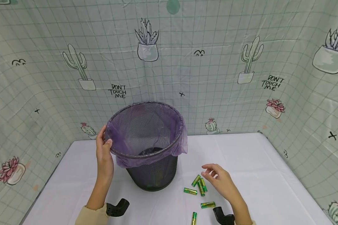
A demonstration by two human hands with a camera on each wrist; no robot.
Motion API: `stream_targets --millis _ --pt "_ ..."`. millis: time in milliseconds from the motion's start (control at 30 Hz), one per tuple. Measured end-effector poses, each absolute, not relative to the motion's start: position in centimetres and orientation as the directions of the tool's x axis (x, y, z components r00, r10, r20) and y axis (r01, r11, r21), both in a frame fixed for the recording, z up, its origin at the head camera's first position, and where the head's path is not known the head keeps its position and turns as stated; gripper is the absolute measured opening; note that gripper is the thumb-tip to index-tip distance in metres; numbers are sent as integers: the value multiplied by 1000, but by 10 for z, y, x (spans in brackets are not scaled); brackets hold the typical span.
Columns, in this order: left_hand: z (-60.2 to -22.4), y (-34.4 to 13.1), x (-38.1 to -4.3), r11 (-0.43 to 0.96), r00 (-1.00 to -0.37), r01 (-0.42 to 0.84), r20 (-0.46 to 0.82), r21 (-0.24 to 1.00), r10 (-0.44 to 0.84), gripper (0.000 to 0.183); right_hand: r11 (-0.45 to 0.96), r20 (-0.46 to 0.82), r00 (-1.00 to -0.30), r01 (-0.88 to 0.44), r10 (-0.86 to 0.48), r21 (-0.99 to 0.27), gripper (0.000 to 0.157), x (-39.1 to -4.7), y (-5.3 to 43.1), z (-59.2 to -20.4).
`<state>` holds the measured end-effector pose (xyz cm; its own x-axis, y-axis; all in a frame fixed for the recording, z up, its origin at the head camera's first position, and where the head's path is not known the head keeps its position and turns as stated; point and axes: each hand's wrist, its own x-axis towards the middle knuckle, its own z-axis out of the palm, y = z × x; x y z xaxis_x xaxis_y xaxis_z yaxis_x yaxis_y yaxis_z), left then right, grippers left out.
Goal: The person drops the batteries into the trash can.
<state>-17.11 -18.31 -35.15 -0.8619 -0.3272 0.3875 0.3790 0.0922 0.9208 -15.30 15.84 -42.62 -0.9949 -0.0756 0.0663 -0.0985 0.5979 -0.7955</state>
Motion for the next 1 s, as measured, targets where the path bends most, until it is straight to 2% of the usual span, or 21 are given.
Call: stream_targets --millis 233,567,1000 --pt "-351 -183 -171 88 -862 378 385 922 -331 54 598 -34 -996 -24 -85 -801 29 -154 164 -440" --pt "-352 -183 -172 80 -860 387 391 919 -328 54 609 -96 -988 3 -120 -793 30 -156 170 -460" --pt "-352 -183 -172 73 -858 397 398 915 -326 53 628 -160 -984 77 -77 -774 18 -158 171 -481"
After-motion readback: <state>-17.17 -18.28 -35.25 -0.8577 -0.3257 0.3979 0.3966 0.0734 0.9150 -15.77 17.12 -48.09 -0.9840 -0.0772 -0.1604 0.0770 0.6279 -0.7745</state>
